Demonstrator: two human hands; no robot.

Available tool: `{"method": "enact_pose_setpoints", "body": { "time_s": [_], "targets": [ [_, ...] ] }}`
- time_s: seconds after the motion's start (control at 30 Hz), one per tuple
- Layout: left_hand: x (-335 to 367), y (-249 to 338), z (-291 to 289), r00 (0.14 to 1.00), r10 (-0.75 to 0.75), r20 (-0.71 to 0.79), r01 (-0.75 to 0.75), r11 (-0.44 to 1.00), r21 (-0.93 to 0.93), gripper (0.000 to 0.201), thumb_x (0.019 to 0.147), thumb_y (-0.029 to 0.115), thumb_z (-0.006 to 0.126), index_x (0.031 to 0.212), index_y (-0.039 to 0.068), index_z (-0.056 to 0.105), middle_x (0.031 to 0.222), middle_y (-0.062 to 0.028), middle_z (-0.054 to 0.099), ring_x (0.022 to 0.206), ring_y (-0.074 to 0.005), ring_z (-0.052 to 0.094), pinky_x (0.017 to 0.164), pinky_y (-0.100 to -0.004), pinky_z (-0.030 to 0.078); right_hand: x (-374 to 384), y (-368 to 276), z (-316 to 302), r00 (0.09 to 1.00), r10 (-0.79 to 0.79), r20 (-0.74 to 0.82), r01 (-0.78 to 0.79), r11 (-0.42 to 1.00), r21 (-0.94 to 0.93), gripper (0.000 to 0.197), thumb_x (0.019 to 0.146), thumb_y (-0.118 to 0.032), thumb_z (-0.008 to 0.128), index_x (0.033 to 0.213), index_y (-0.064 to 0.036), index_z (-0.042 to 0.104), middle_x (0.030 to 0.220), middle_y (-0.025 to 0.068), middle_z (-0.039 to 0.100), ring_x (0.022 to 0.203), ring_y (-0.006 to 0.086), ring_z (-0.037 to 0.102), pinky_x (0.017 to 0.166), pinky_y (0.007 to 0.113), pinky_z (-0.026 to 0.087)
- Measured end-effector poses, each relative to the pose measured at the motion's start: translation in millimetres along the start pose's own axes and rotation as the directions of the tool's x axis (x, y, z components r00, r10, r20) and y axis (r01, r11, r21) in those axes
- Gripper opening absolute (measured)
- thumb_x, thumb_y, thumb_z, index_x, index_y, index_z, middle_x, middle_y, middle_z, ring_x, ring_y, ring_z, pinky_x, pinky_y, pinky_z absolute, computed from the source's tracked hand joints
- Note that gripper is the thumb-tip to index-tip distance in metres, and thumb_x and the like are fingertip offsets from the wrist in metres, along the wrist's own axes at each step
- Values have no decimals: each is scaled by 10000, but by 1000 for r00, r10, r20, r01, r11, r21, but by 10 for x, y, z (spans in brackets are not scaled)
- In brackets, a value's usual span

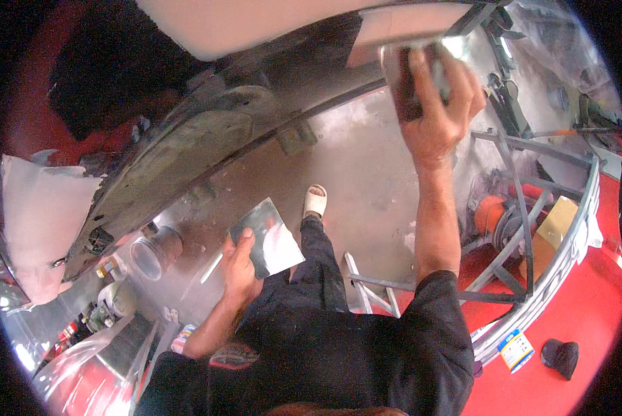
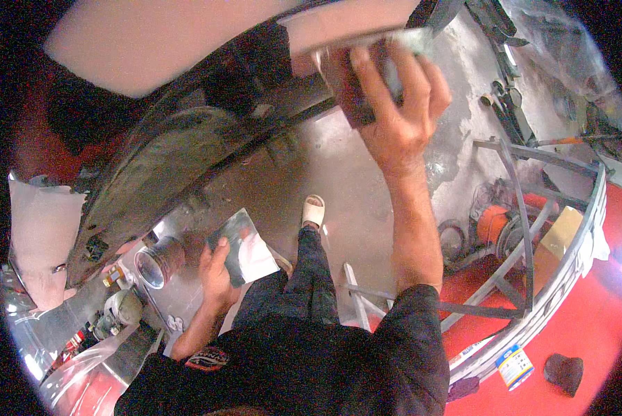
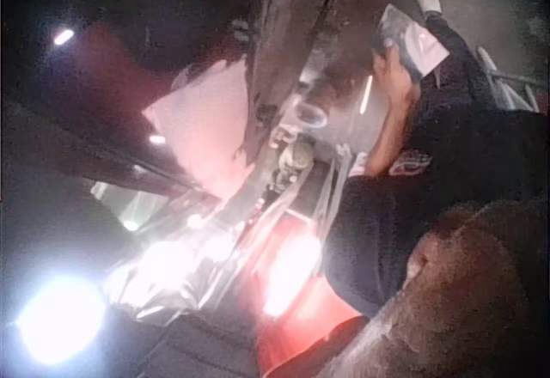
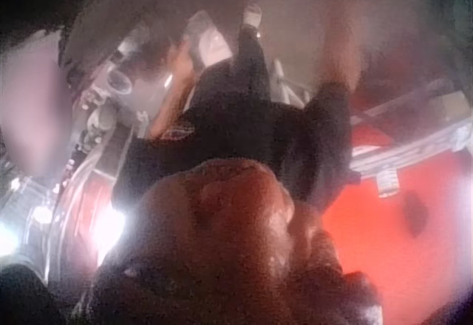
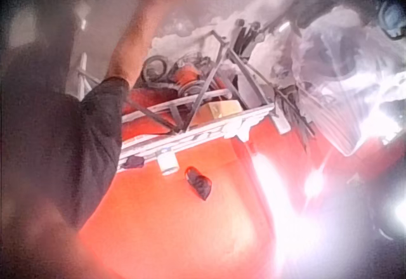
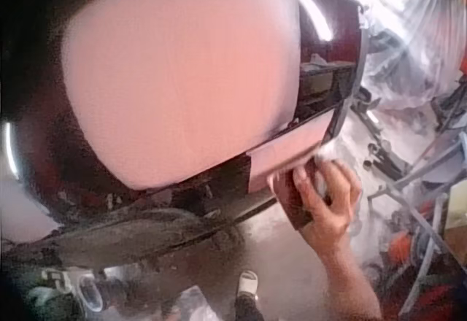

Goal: The person sands a car bumper with a sanding block, moving across multiple sections of the surface. The person holds a second sanding block in the other hand and occasionally switches between them while working on the bumper.

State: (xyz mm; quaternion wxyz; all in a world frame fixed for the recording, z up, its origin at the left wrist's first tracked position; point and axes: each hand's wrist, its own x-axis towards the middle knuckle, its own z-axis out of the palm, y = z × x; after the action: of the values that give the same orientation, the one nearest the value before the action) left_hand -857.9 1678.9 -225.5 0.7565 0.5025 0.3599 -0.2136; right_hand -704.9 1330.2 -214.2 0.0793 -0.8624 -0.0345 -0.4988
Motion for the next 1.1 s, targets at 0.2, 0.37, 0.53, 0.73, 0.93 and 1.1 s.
{"method": "enact_pose_setpoints", "body": {
  "time_s": [0.2, 0.37, 0.53, 0.73, 0.93, 1.1],
  "targets": [
    [36, -43, -47, 1000, 0, 22, 0, 1000, -11, 345, 1030, 197, 602, 1323, 27, 538, 1204, -151, 698, 1056, -285, 711, 932, -440, 586, 276, -6, 142, 993, -104, -52, 99, 992, -81, 495, 724, -142, 906, 1201, -196, 782, 1264, 75, 683, 1182, 290, 587, 1026, 410, 461],
    [51, 5, -47, 998, 30, 51, -28, 999, -42, 383, 1031, 225, 589, 1351, 27, 520, 1245, -155, 679, 1081, -296, 702, 936, -460, 586, -226, -127, 405, 995, -45, -84, 49, 998, 42, 500, 699, -169, 890, 1181, -247, 780, 1303, 76, 655, 1208, 320, 567, 1033, 423, 470],
    [13, 191, 54, 991, 88, 101, -69, 982, -178, 283, 1082, 252, 525, 1227, 16, 586, 1201, -126, 683, 1042, -231, 684, 954, -396, 547, -578, -315, 13, 964, 27, 265, -56, 993, 101, 502, 712, -162, 851, 1200, -245, 765, 1321, 94, 643, 1224, 350, 553, 1041, 465, 462],
    [-72, 459, 311, 908, 329, 258, -396, 875, 277, 378, 1072, 298, 507, 1263, -19, 579, 1196, -129, 668, 1110, -253, 662, 994, -413, 530, -492, -1373, -1040, 681, -83, 727, -343, 842, 417, 636, 657, -200, 800, 1286, -213, 706, 1292, 76, 622, 1184, 373, 529, 942, 508, 456],
    [-98, 651, 497, 900, 424, 99, -435, 863, 259, 358, 1036, 225, 584, 1276, -41, 581, 1190, -154, 669, 1045, -261, 676, 917, -413, 566, -481, -1658, -1433, 566, -250, 786, -322, 811, 490, 610, 704, -218, 761, 1308, -232, 681, 1327, 43, 583, 1182, 357, 482, 913, 522, 437],
    [-5, 581, 437, 945, 316, 86, -319, 947, 31, 363, 1032, 217, 589, 1298, -30, 582, 1193, -138, 689, 1019, -244, 701, 902, -425, 580, -563, -1648, -1517, 747, -228, 624, -331, 687, 647, 480, 818, -213, 655, 1295, -234, 704, 1353, 91, 602, 1171, 376, 510, 964, 564, 468]
  ]
}}
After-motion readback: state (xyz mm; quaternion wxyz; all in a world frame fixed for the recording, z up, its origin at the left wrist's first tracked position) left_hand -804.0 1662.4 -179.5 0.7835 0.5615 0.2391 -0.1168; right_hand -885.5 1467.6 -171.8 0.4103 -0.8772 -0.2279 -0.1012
